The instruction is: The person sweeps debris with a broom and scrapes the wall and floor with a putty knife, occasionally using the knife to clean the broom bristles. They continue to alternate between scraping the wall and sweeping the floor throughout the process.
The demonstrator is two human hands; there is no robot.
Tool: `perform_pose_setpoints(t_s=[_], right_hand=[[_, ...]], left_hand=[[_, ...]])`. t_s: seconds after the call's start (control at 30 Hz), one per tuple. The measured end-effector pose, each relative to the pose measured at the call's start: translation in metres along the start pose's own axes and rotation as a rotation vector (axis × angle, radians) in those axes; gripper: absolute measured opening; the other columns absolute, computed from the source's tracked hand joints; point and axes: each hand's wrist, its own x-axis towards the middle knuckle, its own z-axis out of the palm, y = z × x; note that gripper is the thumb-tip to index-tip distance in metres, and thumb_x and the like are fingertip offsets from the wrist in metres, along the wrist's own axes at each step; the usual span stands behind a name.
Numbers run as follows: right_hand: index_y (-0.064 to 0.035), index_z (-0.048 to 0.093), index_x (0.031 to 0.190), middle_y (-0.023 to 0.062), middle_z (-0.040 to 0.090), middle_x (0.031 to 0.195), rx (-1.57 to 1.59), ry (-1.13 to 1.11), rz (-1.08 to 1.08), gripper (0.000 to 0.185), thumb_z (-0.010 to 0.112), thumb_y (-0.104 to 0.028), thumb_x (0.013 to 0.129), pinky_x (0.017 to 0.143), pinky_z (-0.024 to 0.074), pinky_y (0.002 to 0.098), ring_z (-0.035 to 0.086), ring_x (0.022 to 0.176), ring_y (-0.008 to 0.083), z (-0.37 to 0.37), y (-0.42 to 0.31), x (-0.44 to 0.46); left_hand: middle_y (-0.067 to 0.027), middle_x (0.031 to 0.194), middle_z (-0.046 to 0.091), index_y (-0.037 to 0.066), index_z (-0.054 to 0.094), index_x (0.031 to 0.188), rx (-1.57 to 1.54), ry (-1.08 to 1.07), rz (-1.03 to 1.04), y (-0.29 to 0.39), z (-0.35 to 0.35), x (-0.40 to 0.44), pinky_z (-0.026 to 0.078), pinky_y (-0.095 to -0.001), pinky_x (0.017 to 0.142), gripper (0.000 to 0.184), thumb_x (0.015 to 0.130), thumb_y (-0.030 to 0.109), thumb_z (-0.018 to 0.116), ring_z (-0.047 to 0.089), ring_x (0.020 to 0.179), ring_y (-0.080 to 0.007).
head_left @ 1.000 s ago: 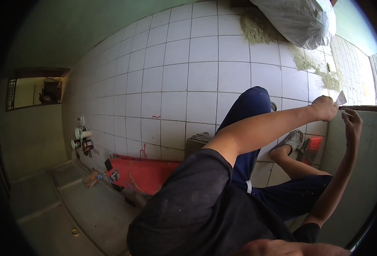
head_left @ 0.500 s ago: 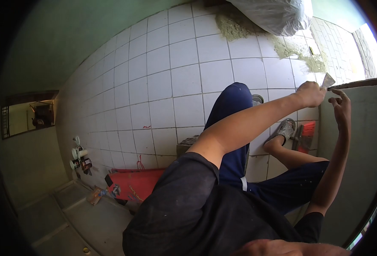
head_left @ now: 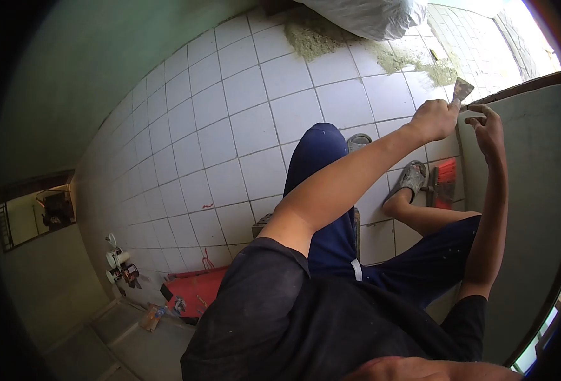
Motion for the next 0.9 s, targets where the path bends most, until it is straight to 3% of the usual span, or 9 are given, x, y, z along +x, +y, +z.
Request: perform_pose_setpoints(t_s=[0.3,0.57,0.8,0.9], right_hand=[[0.0023,0.064,0.121,0.0173,0.074,0.096,-0.014,-0.011,0.047,0.035,0.067,0.001,0.086,0.079,0.0511,0.0298,0.069,0.088,0.0188,0.002,-0.009,-0.006],[0.0028,0.064,0.121,0.0188,0.074,0.095,-0.094,-0.001,0.053,0.037,0.071,-0.005,0.085,0.079,0.0522,0.0314,0.070,0.086,0.0199,0.004,-0.013,-0.008],[0.0041,0.066,0.117,0.0178,0.074,0.094,-0.094,-0.003,0.017,0.031,0.069,-0.007,0.088,0.077,0.0525,0.0318,0.070,0.083,0.0195,0.006,-0.019,-0.013],[0.0049,0.064,0.120,0.0170,0.074,0.094,-0.111,-0.047,0.039,0.031,0.064,-0.009,0.092,0.078,0.0523,0.0313,0.070,0.084,0.0188,0.004,-0.012,-0.005]], left_hand=[[-0.0351,0.121,0.061,-0.012,0.059,0.121,-0.059,-0.025,-0.115,0.000,0.000,0.006,0.044,-0.0463,0.105,0.069,0.103,0.050,0.034,0.057,0.120,-0.0434],[-0.0271,0.096,0.069,-0.009,0.066,0.102,-0.013,0.006,-0.031,-0.004,0.004,0.007,0.053,-0.0417,0.084,0.061,0.091,0.051,0.064,0.069,0.094,-0.0364],[-0.0263,0.095,0.070,-0.009,0.066,0.101,-0.048,0.014,-0.038,-0.002,0.004,0.007,0.053,-0.0420,0.084,0.066,0.092,0.056,0.062,0.069,0.093,-0.0363],[-0.0293,0.101,0.068,-0.010,0.064,0.104,-0.041,-0.038,-0.052,0.000,0.004,0.007,0.052,-0.0426,0.088,0.070,0.097,0.058,0.052,0.068,0.100,-0.0370]])
